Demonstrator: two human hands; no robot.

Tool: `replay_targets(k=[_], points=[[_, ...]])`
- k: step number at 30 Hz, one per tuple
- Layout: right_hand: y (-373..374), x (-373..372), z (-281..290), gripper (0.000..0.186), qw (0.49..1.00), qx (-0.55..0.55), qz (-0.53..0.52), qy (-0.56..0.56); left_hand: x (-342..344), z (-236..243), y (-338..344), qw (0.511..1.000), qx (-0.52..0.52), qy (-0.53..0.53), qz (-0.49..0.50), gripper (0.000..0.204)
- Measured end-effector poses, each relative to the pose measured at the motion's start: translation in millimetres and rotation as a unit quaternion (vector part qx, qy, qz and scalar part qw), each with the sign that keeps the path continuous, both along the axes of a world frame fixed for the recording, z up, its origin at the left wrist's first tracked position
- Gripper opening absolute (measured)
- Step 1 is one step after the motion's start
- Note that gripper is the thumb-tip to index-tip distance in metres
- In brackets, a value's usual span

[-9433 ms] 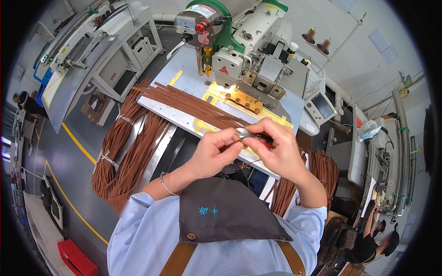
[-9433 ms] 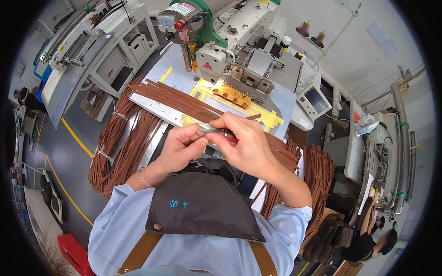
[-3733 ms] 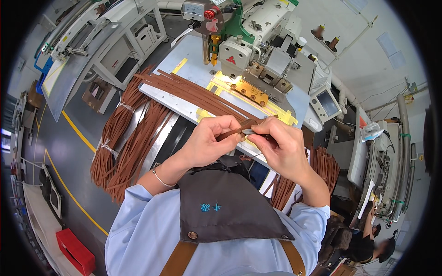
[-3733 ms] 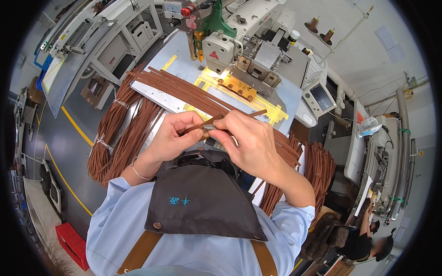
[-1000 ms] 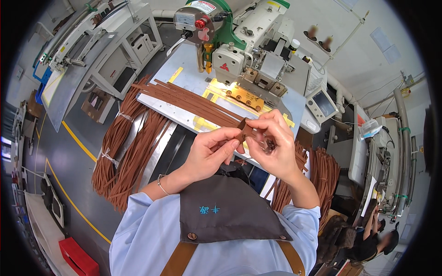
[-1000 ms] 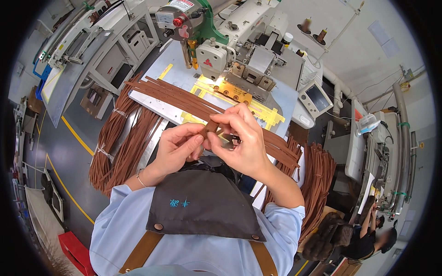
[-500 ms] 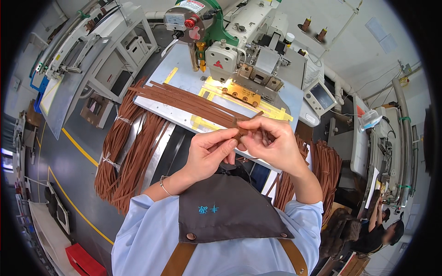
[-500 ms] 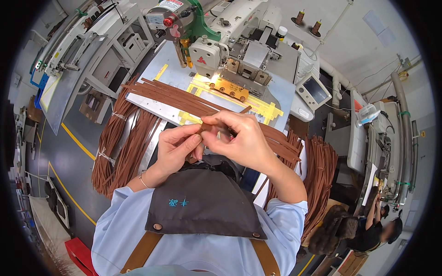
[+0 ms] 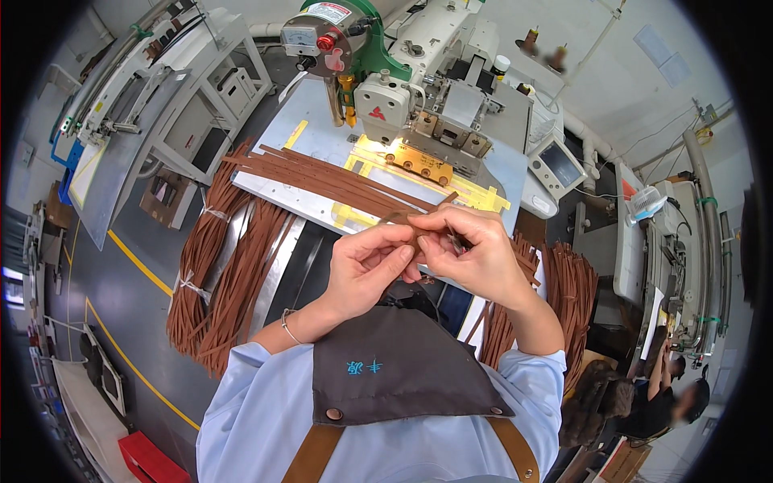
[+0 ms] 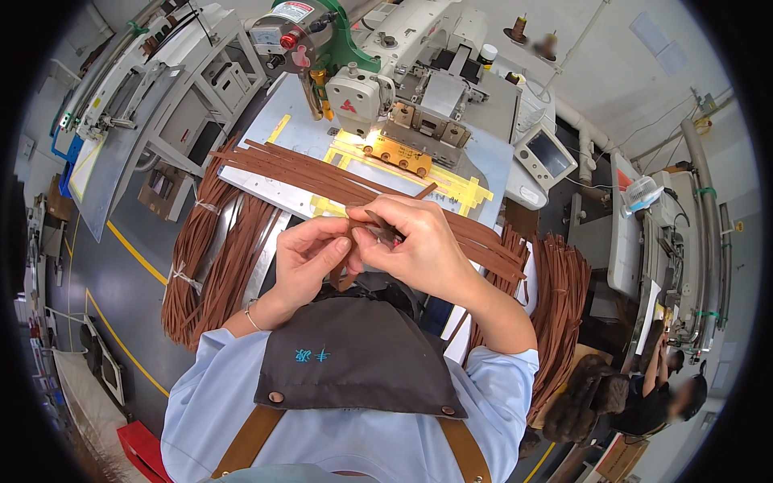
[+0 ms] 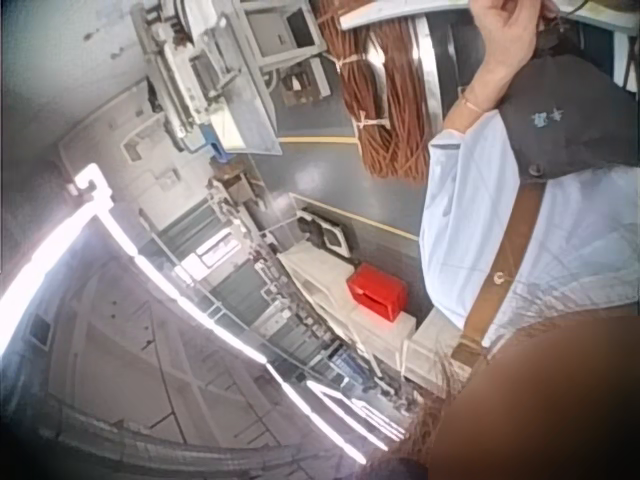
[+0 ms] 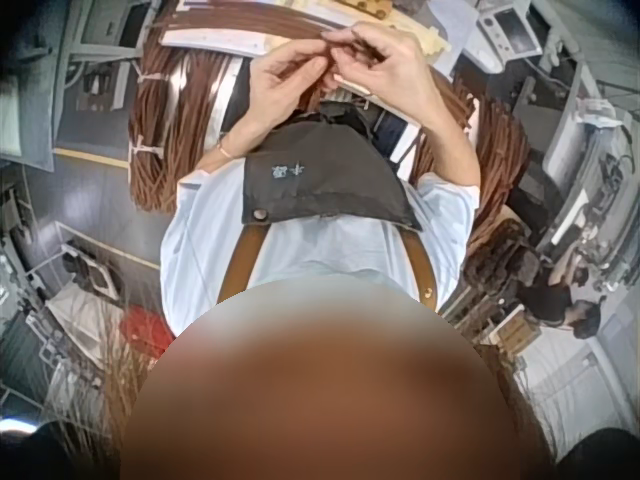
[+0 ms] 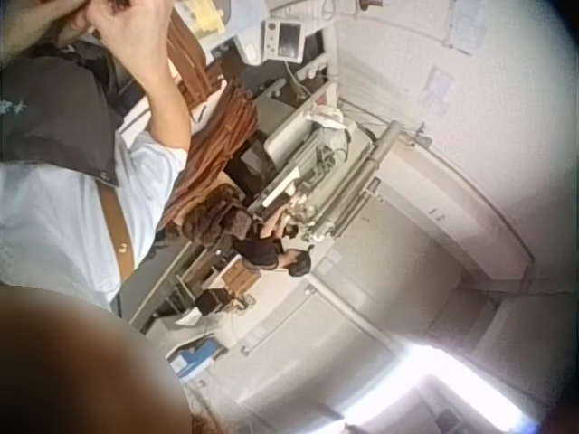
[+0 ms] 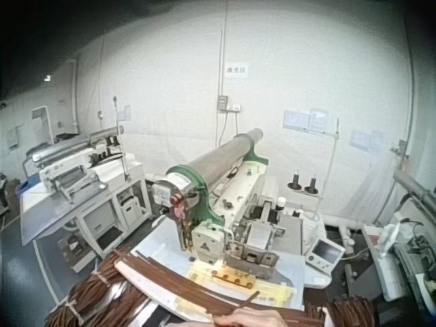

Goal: Assembling and finishing leather straps by hand in a workshop.

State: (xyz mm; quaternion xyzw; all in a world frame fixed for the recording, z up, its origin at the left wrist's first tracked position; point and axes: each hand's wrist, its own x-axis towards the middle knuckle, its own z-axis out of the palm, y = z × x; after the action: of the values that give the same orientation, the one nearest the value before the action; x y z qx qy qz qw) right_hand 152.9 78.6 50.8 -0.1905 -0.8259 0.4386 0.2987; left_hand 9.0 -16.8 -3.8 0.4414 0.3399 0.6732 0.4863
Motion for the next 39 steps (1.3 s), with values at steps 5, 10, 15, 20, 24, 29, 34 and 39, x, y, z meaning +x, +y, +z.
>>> replay_targets(k=[5,10,15,20,24,29,34,39], points=[[3,1,-7,0.018,1.0,0.0,0.009,0.007,3,9,-1,0.999,-0.047,-0.004,0.013,0.016],[-3,-2,3,0.021,0.999,-0.047,0.009,0.003,2,4,-2,1.0,-0.022,-0.005,0.022,0.017],[-2,-4,-4,0.02,0.999,-0.03,-0.002,0.04,2,4,-1,1.0,-0.012,-0.008,0.016,0.017],[-7,0,5,0.021,0.996,0.073,-0.039,0.022,4,2,-1,0.998,0.002,0.005,0.055,0.018],[-12,1,1,0.03,0.978,0.195,-0.07,0.024,6,2,0,0.996,0.018,0.045,0.077,0.018],[-14,-1,1,0.035,0.939,0.335,-0.081,0.017,8,5,1,0.973,0.053,0.16,0.157,0.016],[-18,-7,-2,0.027,0.92,0.372,-0.118,-0.027,10,1,5,0.96,0.061,0.19,0.197,0.013],[-6,-8,-4,0.028,0.931,0.325,-0.166,0.025,6,-1,1,0.977,0.018,0.133,0.165,0.013]])
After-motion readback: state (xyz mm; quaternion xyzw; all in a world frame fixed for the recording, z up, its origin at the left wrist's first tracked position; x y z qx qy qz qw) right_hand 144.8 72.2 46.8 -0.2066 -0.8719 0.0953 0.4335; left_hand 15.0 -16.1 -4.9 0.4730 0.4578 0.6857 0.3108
